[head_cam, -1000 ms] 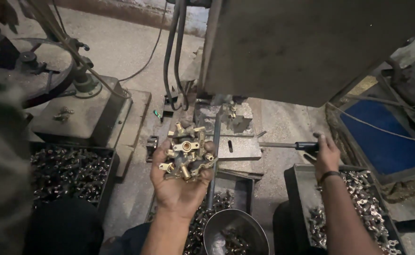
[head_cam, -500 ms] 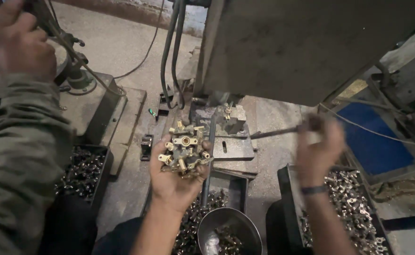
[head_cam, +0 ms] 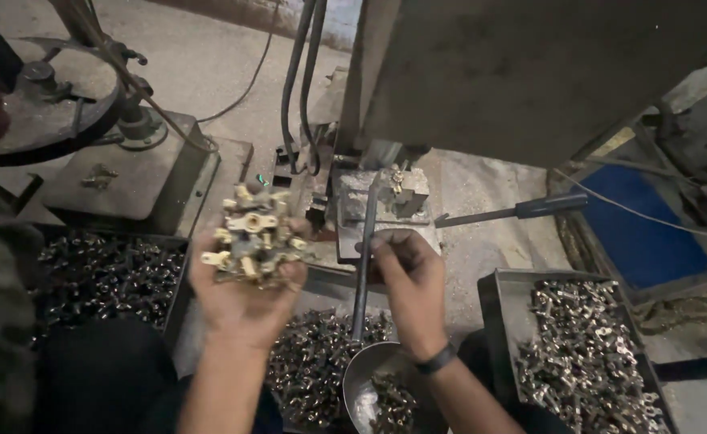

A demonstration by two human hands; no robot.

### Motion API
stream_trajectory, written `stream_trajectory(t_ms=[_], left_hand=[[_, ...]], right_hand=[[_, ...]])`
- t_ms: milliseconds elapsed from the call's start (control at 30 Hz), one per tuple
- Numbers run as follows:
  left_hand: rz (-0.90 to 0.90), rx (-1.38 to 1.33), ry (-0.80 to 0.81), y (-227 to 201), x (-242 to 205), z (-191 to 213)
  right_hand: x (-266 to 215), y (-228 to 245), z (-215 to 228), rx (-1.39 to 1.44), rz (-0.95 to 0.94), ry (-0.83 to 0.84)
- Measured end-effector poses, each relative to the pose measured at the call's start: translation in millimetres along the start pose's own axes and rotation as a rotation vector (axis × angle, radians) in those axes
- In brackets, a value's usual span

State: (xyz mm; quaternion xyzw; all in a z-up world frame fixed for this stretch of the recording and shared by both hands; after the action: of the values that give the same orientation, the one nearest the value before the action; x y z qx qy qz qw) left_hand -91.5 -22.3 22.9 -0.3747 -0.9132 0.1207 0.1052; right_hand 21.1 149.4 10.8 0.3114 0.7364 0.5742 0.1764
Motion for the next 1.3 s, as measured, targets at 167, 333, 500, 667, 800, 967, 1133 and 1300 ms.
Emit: stream_trajectory(t_ms=[167, 333, 500, 667, 800, 967, 1133, 1300], left_hand=[[-0.07, -0.063, 0.08, -13, -5, -2], [-0.058, -0.044, 0.052, -9, -7, -1], [0.033, -0.049, 0.066, 7, -12, -17], [0.44, -0.243, 0.198, 59, -38, -57], [0.556, -0.171, 0.111, 112, -56, -56], [0.595, 0.042, -0.066, 127, -54, -36], [0.381, 0.122, -0.195, 69, -34, -29], [0.206, -0.031, -0.165, 28, -22, -26]], right_hand=[[23, 4, 10, 0.155, -0.126, -0.242], [40, -1, 4, 0.398, -0.326, -0.154], [50, -35, 4, 0.541, -0.246, -0.079], [49, -7, -12, 0.508, -0.39, -0.335], [74, -55, 33, 0.275, -0.315, -0.298], [75, -62, 38, 0.44, -0.262, -0.197], [65, -47, 22, 0.539, -0.301, -0.151], [45, -29, 33, 0.365, -0.192, -0.148]])
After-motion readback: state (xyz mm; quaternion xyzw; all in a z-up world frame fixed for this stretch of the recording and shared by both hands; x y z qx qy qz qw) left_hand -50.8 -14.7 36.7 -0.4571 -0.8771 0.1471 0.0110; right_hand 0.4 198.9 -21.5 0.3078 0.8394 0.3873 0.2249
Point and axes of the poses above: each hand's wrist, its own x-axis towards the middle knuckle, its own z-axis out of the back of the hand, y = z × x, the point moved 3 cm from there along x, towards the middle knuckle, and after that the axes turned 15 degrees about x, right-handed, at the moved point
